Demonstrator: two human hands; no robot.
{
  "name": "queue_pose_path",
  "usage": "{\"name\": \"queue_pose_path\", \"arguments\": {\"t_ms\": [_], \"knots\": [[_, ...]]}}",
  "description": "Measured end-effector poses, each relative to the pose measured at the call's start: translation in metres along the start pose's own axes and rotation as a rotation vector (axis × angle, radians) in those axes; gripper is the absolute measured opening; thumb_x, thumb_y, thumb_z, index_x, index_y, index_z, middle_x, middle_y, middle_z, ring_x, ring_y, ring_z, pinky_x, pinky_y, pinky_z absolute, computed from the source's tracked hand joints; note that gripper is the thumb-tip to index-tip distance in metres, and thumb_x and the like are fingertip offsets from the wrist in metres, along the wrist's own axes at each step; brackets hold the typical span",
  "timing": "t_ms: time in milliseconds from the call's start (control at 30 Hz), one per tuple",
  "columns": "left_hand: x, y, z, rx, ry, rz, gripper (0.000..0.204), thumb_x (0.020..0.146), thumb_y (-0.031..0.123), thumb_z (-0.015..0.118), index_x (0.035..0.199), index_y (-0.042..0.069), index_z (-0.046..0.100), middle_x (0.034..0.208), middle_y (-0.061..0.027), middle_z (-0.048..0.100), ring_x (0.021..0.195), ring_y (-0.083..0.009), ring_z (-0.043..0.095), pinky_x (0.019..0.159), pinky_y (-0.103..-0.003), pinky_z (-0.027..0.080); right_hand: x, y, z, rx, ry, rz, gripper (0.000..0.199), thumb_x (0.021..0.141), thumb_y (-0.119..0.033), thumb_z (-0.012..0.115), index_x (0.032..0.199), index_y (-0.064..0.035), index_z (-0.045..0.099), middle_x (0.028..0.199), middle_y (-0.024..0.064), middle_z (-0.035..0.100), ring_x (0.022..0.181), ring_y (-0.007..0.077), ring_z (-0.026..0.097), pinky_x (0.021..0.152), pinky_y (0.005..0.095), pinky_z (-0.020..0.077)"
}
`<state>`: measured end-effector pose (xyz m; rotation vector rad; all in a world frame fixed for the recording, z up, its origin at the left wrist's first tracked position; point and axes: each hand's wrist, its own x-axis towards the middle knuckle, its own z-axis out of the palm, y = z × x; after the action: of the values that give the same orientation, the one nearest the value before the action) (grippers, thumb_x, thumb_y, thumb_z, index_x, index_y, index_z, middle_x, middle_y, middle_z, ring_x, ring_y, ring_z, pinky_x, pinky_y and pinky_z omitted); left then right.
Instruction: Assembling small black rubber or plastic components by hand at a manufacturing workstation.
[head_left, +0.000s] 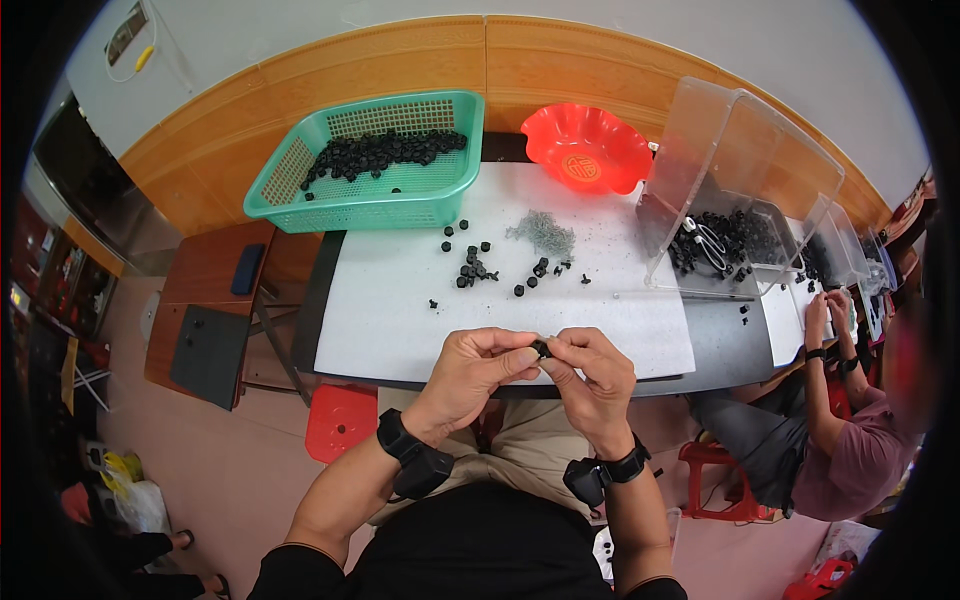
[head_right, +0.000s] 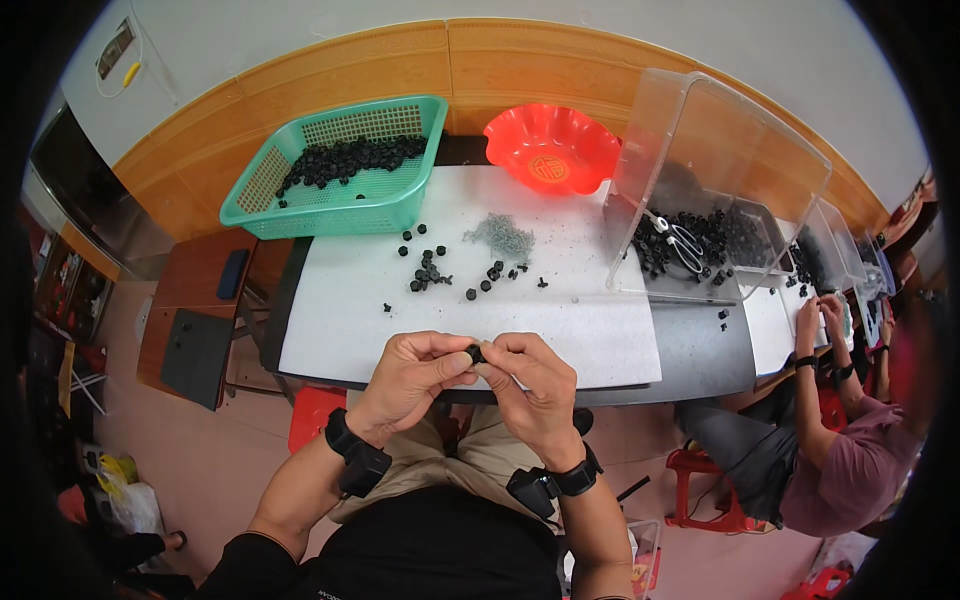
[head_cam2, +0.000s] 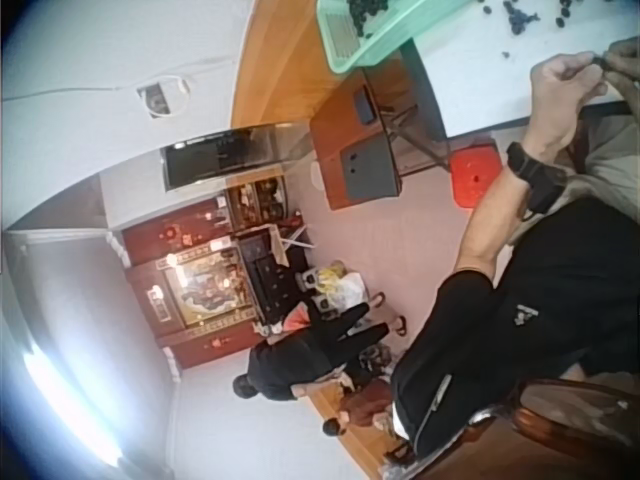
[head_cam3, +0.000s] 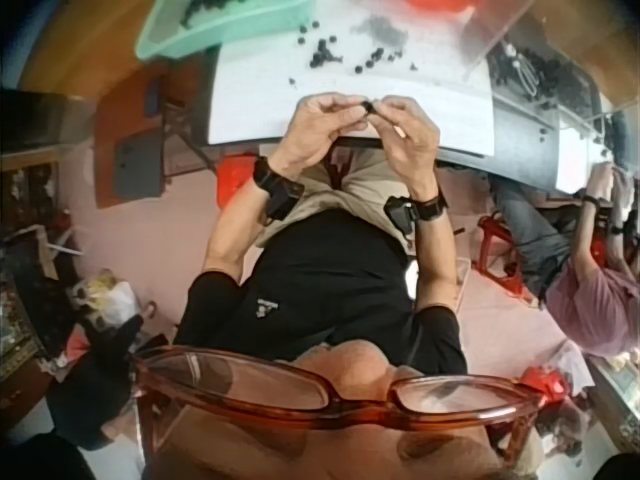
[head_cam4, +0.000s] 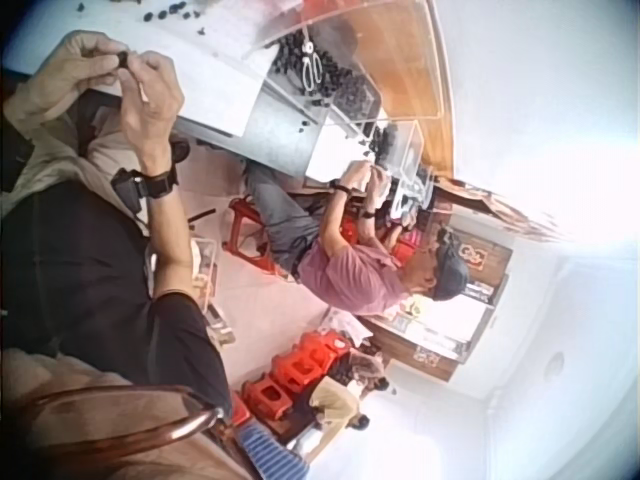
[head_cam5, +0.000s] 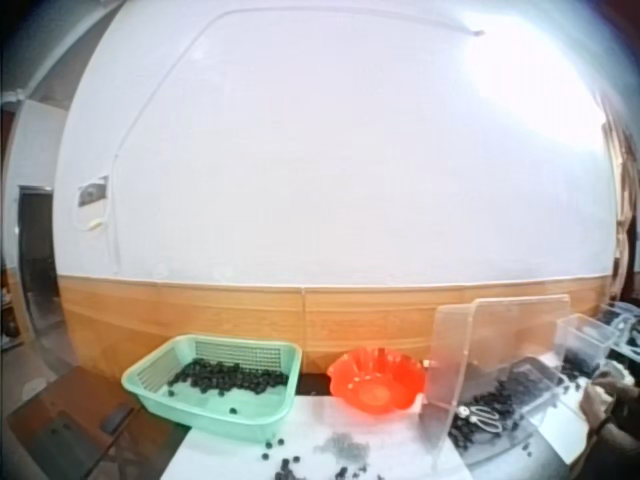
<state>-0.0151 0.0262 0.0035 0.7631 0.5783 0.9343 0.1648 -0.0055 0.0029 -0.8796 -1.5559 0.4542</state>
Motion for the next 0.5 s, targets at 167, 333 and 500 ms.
{"name": "queue_pose_path", "arguments": {"t_ms": [167,333,500], "knots": [[-0.0008,-0.0005,0.0018,0.047,0.011,0.027,0.022,0.094,0.004,0.069,0.114,-0.005,0.069,0.107,-0.0133,0.072,0.091,-0.0161,0.071,0.084,-0.027,0.061,0.0005,-0.0002,0.0005,-0.056,0.0,-0.047,0.03,0.081,0.006,0.077,0.109,-0.0015,0.072,0.092,0.0121,0.068,0.075,0.0162,0.063,0.061,0.0252,0.0505],[-0.0014,-0.0009,0.0055,0.091,0.02,0.043,0.023,0.094,0.005,0.069,0.115,-0.005,0.069,0.107,-0.0129,0.072,0.091,-0.0156,0.07,0.084,-0.027,0.06,-0.0015,0.003,0.0005,-0.069,-0.009,-0.098,0.031,0.082,0.006,0.076,0.111,-0.0036,0.071,0.093,0.0125,0.067,0.074,0.016,0.064,0.06,0.0253,0.0505],[-0.003,0.0012,0.0057,0.149,0.018,0.059,0.024,0.095,0.007,0.069,0.116,-0.005,0.069,0.106,-0.0117,0.072,0.091,-0.014,0.069,0.082,-0.025,0.058,-0.0009,0.0017,0.0,-0.072,-0.021,-0.075,0.029,0.082,0.006,0.076,0.109,-0.0024,0.071,0.092,0.0126,0.068,0.075,0.017,0.065,0.061,0.0257,0.0516]]}}
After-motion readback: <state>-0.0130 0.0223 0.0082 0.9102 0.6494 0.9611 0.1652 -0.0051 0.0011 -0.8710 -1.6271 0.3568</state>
